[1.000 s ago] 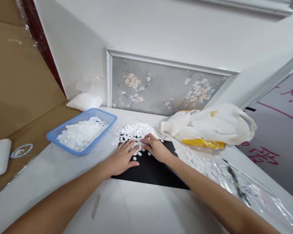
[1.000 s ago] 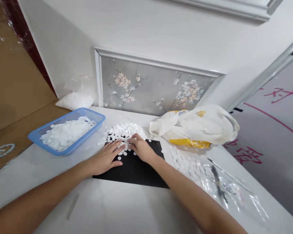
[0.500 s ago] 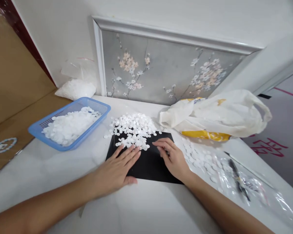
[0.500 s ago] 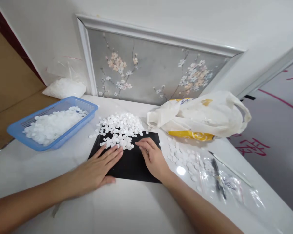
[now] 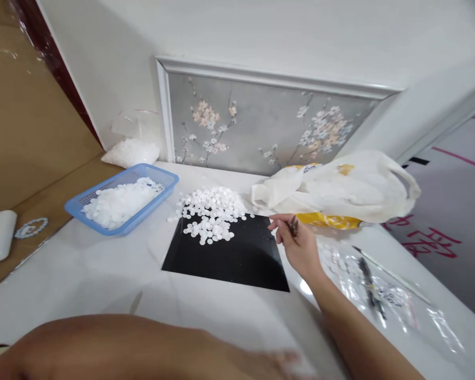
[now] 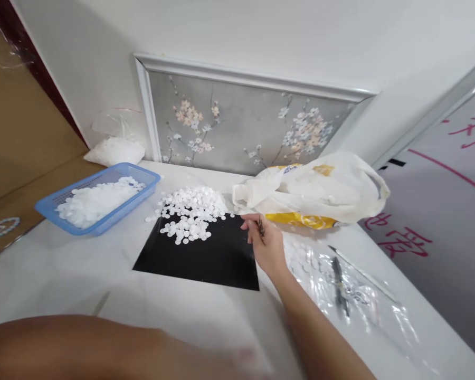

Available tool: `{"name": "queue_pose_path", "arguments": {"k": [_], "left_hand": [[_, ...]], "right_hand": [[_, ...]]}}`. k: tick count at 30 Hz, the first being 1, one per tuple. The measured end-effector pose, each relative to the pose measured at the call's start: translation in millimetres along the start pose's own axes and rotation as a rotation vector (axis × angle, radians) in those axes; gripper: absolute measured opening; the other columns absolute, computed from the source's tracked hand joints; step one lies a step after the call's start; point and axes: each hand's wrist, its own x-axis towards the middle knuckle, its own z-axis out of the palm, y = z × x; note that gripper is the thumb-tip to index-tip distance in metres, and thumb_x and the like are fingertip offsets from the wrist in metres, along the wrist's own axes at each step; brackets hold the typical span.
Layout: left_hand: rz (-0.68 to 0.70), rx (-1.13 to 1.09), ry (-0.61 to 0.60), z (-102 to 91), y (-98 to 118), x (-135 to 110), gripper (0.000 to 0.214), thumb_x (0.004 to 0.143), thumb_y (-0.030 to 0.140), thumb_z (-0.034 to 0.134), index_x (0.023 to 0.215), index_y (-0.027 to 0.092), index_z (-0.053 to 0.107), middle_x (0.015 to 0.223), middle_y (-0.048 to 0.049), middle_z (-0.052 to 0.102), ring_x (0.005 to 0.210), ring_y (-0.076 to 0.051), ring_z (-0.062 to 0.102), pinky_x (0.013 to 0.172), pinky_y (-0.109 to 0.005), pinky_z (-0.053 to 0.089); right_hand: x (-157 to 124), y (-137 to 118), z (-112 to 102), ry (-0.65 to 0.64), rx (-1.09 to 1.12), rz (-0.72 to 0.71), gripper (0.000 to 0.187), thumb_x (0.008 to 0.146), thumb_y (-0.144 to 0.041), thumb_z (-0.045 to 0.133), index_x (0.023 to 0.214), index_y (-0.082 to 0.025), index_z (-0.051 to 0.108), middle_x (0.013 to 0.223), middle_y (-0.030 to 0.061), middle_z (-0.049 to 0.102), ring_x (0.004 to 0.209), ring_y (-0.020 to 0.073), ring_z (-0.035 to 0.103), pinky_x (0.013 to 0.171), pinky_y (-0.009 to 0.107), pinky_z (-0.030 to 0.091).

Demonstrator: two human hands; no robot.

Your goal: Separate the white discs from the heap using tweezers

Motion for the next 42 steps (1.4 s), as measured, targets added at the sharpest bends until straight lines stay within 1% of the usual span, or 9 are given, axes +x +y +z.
{"name": "queue_pose_path", "arguments": {"k": [3,7,12,16,21,23,27,31,42], "left_hand": [[-0.145,0.033,0.152,-9.4,-17,-9,0.07,0.087,0.059,0.04,0.146,0.023,0.029,0.153,-0.0048,0.028,0.139,-0.026,0.027,0.11,-0.037,0.028],[-0.169,0.057,0.155,-19.5,-26,-19,0.074,0.089,0.057,0.037,0.147,0.014,0.022,0.155,-0.0121,0.02,0.141,-0.029,0.02,0.113,-0.038,0.02],[0.414,0.093,-0.049,-9.3,-3,-16,0.06,0.093,0.048,0.032,0.147,0.024,0.025,0.152,-0.0027,0.032,0.142,-0.019,0.02,0.114,-0.032,0.022],[-0.163,0.184,0.192,-0.7,-4,-4,0.081,0.088,0.059,0.036,0.144,0.001,0.027,0.15,-0.0253,0.023,0.142,-0.038,0.008,0.112,-0.058,0.008],[0.482,-0.158,-0.216,-8.8,-11,0,0.032,0.09,0.031,0.043,0.114,0.029,0.064,0.122,0.0016,0.064,0.125,-0.016,0.049,0.106,-0.026,0.035],[0.329,-0.245,-0.024,-27.8,-27,-7,0.027,0.089,0.025,0.044,0.101,0.024,0.068,0.107,-0.0017,0.07,0.11,-0.017,0.059,0.098,-0.027,0.041],[-0.406,-0.109,0.57,-72.2,-81,-30,0.017,0.087,0.021,0.048,0.082,0.022,0.065,0.084,-0.0009,0.068,0.081,-0.017,0.062,0.076,-0.028,0.046],[-0.492,-0.078,0.6,-83.5,-113,-47,0.021,0.087,0.011,0.041,0.082,0.018,0.059,0.085,-0.0023,0.059,0.081,-0.017,0.057,0.073,-0.028,0.042],[-0.527,0.074,0.449,-67.8,-111,-46,0.006,0.086,0.025,0.058,0.083,0.02,0.058,0.085,-0.001,0.051,0.085,-0.019,0.05,0.074,-0.031,0.038]], "right_hand": [[3,0,-5,-0.005,0.018,-0.002,0.022,0.093,-0.032,0.04,0.097,-0.019,0.057,0.072,-0.0002,0.06,0.048,0.0098,0.049,0.05,0.024,0.043],[5,2,-1,-0.066,0.017,-0.016,0.023,0.093,-0.034,0.04,0.096,-0.019,0.057,0.067,-0.0013,0.059,0.047,0.01,0.049,0.05,0.023,0.043],[1,8,7,-0.133,0.009,-0.011,0.028,0.094,-0.038,0.038,0.097,-0.019,0.058,0.065,-0.001,0.06,0.046,0.0107,0.05,0.048,0.023,0.043],[-3,8,18,-0.153,-0.055,-0.027,0.038,0.094,-0.042,0.039,0.073,-0.019,0.06,0.064,0.0019,0.059,0.052,0.0136,0.053,0.053,0.026,0.046],[-9,2,42,-0.274,-0.13,-0.134,0.022,0.089,-0.028,0.047,0.094,-0.023,0.069,0.099,0.0066,0.061,0.079,0.0179,0.062,0.07,0.029,0.051],[-12,-1,52,-0.366,-0.239,-0.191,0.031,0.087,-0.019,0.048,0.112,-0.026,0.065,0.115,0.0067,0.057,0.085,0.018,0.063,0.074,0.03,0.052],[-16,-7,66,-0.487,-0.38,-0.264,0.035,0.086,-0.01,0.047,0.112,-0.027,0.064,0.114,0.0051,0.057,0.078,0.0152,0.063,0.07,0.027,0.052],[-19,-10,66,-0.495,-0.306,-0.244,0.029,0.084,-0.007,0.049,0.102,-0.024,0.065,0.098,0.0043,0.056,0.069,0.0128,0.059,0.065,0.026,0.05],[-18,-11,54,-0.491,-0.008,0.0,0.01,0.084,-0.019,0.058,0.079,-0.022,0.065,0.073,0.0002,0.063,0.06,0.0127,0.057,0.054,0.023,0.045]]}}
